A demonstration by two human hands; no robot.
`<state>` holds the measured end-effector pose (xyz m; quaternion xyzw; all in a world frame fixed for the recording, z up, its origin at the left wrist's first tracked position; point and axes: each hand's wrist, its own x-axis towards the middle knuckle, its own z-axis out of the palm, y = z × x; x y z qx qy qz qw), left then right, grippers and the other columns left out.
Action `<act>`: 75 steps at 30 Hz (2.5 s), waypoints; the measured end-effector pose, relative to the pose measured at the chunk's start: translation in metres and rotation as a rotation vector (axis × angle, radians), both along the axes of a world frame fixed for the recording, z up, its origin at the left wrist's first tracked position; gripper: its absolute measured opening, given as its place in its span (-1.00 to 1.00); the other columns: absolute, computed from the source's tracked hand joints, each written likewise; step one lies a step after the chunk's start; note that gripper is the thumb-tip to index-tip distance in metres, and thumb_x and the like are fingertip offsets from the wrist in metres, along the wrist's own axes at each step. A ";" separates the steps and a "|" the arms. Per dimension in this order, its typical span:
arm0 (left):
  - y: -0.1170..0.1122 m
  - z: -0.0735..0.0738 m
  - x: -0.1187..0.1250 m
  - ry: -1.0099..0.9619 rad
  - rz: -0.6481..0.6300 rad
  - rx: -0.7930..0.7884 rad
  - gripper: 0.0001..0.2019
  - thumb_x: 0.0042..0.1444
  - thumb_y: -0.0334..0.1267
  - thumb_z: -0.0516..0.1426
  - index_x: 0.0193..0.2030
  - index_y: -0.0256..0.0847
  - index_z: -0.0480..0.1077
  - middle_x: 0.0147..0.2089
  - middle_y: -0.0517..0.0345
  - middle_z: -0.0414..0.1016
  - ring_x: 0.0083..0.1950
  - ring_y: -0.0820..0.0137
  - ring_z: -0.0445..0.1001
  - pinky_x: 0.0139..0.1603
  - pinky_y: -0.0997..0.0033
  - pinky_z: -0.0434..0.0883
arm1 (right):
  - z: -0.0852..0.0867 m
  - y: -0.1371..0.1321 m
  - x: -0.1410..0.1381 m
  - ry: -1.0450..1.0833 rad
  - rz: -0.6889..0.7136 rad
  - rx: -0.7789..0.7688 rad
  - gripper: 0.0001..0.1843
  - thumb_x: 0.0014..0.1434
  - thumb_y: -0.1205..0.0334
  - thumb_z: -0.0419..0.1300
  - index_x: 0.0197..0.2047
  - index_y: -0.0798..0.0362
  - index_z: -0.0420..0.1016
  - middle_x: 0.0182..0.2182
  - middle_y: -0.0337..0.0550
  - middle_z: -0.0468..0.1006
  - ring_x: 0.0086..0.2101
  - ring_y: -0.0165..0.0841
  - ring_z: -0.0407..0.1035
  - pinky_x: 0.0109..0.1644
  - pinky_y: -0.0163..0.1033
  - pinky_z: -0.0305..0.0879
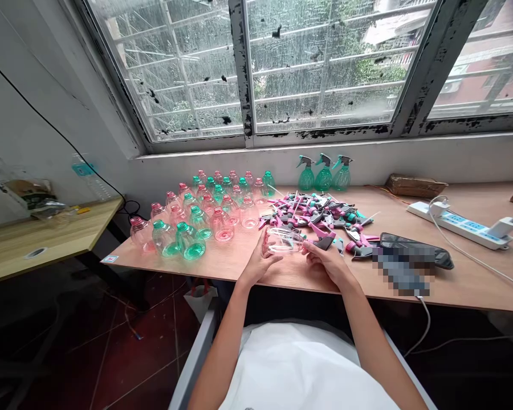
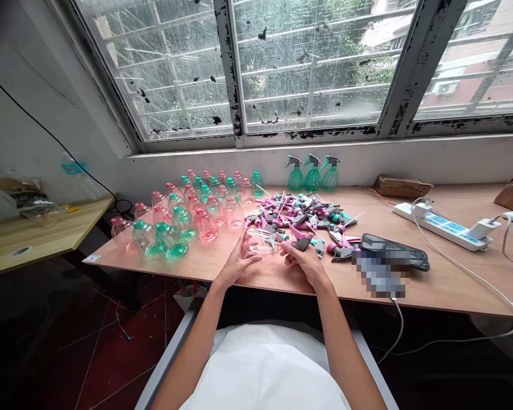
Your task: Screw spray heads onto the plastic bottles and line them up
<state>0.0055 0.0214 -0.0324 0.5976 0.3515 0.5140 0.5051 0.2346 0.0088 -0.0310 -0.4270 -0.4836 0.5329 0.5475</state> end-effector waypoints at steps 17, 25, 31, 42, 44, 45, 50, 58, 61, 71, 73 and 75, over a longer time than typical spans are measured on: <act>0.003 -0.001 0.000 -0.006 0.015 -0.002 -0.62 0.33 -0.22 0.22 0.25 -0.18 0.37 0.30 -0.05 0.43 0.21 0.09 0.50 0.19 -0.10 0.49 | 0.004 -0.003 -0.001 -0.016 0.014 0.003 -0.67 0.02 -0.10 0.49 -0.35 0.00 0.73 -0.38 -0.12 0.71 -0.52 -0.35 0.42 -0.41 -0.21 0.36; 0.000 0.001 -0.001 -0.002 0.010 -0.019 -0.59 0.32 -0.23 0.22 0.28 -0.15 0.35 0.37 -0.05 0.36 0.29 0.05 0.44 0.25 -0.15 0.44 | 0.003 -0.001 -0.001 0.001 -0.022 -0.002 -0.65 0.03 -0.13 0.47 -0.37 0.00 0.69 -0.42 -0.14 0.69 -0.55 -0.36 0.39 -0.44 -0.21 0.32; 0.003 0.000 0.000 0.003 0.024 -0.021 -0.59 0.33 -0.22 0.22 0.28 -0.16 0.36 0.37 -0.06 0.37 0.29 0.05 0.43 0.27 -0.17 0.42 | 0.001 0.000 -0.001 -0.025 0.008 -0.003 -0.62 -0.04 -0.14 0.51 -0.35 0.01 0.73 -0.40 -0.12 0.69 -0.52 -0.33 0.41 -0.43 -0.20 0.34; 0.004 -0.001 -0.001 0.012 0.057 0.016 -0.62 0.33 -0.22 0.21 0.25 -0.17 0.37 0.32 -0.05 0.42 0.22 0.09 0.49 0.20 -0.10 0.49 | -0.001 0.001 -0.001 -0.035 0.008 0.000 -0.67 -0.01 -0.12 0.51 -0.38 -0.02 0.72 -0.50 -0.19 0.63 -0.52 -0.33 0.41 -0.41 -0.22 0.34; 0.004 -0.001 -0.001 0.030 0.063 0.032 -0.63 0.34 -0.21 0.21 0.24 -0.17 0.39 0.31 -0.05 0.43 0.22 0.10 0.49 0.21 -0.11 0.48 | -0.001 0.001 -0.002 -0.034 0.019 0.000 -0.67 -0.04 -0.09 0.54 -0.37 -0.01 0.73 -0.51 -0.19 0.64 -0.52 -0.32 0.40 -0.42 -0.22 0.32; 0.004 -0.001 -0.001 0.038 0.068 0.042 -0.63 0.34 -0.21 0.21 0.24 -0.17 0.39 0.31 -0.05 0.42 0.23 0.09 0.49 0.21 -0.11 0.47 | -0.001 0.001 -0.002 -0.029 0.020 -0.002 -0.67 -0.05 -0.09 0.54 -0.37 0.00 0.73 -0.48 -0.16 0.66 -0.52 -0.33 0.39 -0.43 -0.22 0.32; 0.003 -0.002 0.000 0.084 0.100 0.125 -0.60 0.33 -0.22 0.22 0.27 -0.17 0.36 0.34 -0.06 0.39 0.25 0.07 0.47 0.22 -0.14 0.47 | 0.001 0.001 -0.002 0.019 -0.010 -0.020 -0.63 0.04 -0.15 0.47 -0.38 0.01 0.71 -0.40 -0.09 0.72 -0.55 -0.36 0.39 -0.46 -0.23 0.32; 0.002 -0.008 0.005 0.153 0.209 0.262 -0.63 0.34 -0.20 0.20 0.24 -0.20 0.38 0.28 -0.06 0.45 0.18 0.11 0.52 0.16 -0.08 0.51 | -0.004 0.006 -0.002 0.084 -0.064 -0.063 -0.60 0.02 -0.13 0.49 -0.42 0.09 0.69 -0.48 -0.07 0.71 -0.59 -0.40 0.39 -0.51 -0.28 0.34; 0.003 -0.008 0.006 0.177 0.232 0.337 -0.62 0.33 -0.21 0.21 0.25 -0.19 0.37 0.32 -0.06 0.41 0.23 0.08 0.49 0.19 -0.12 0.49 | -0.004 0.006 -0.001 0.118 -0.073 -0.084 -0.58 0.08 -0.16 0.44 -0.42 0.07 0.65 -0.53 -0.11 0.68 -0.62 -0.40 0.39 -0.53 -0.29 0.33; -0.003 -0.002 0.007 0.208 0.292 0.429 -0.62 0.33 -0.19 0.21 0.25 -0.20 0.38 0.33 -0.07 0.40 0.27 0.05 0.45 0.25 -0.17 0.43 | 0.002 0.000 0.003 0.113 -0.006 -0.074 -0.60 -0.01 -0.08 0.53 -0.46 0.11 0.65 -0.51 -0.11 0.67 -0.57 -0.40 0.44 -0.47 -0.32 0.37; -0.003 0.000 0.006 0.215 0.274 0.439 -0.61 0.32 -0.20 0.22 0.25 -0.19 0.38 0.36 -0.07 0.38 0.31 0.03 0.42 0.28 -0.20 0.40 | 0.000 0.000 0.002 0.110 -0.011 -0.092 -0.54 0.07 -0.16 0.45 -0.47 0.10 0.61 -0.58 -0.11 0.64 -0.61 -0.39 0.42 -0.52 -0.31 0.34; -0.004 0.004 0.004 0.230 0.259 0.452 -0.61 0.31 -0.21 0.23 0.24 -0.18 0.39 0.40 -0.06 0.33 0.39 -0.01 0.33 0.35 -0.27 0.29 | -0.001 0.000 0.001 0.112 -0.033 -0.108 -0.46 0.17 -0.26 0.32 -0.50 0.08 0.57 -0.67 -0.15 0.57 -0.68 -0.40 0.36 -0.60 -0.31 0.27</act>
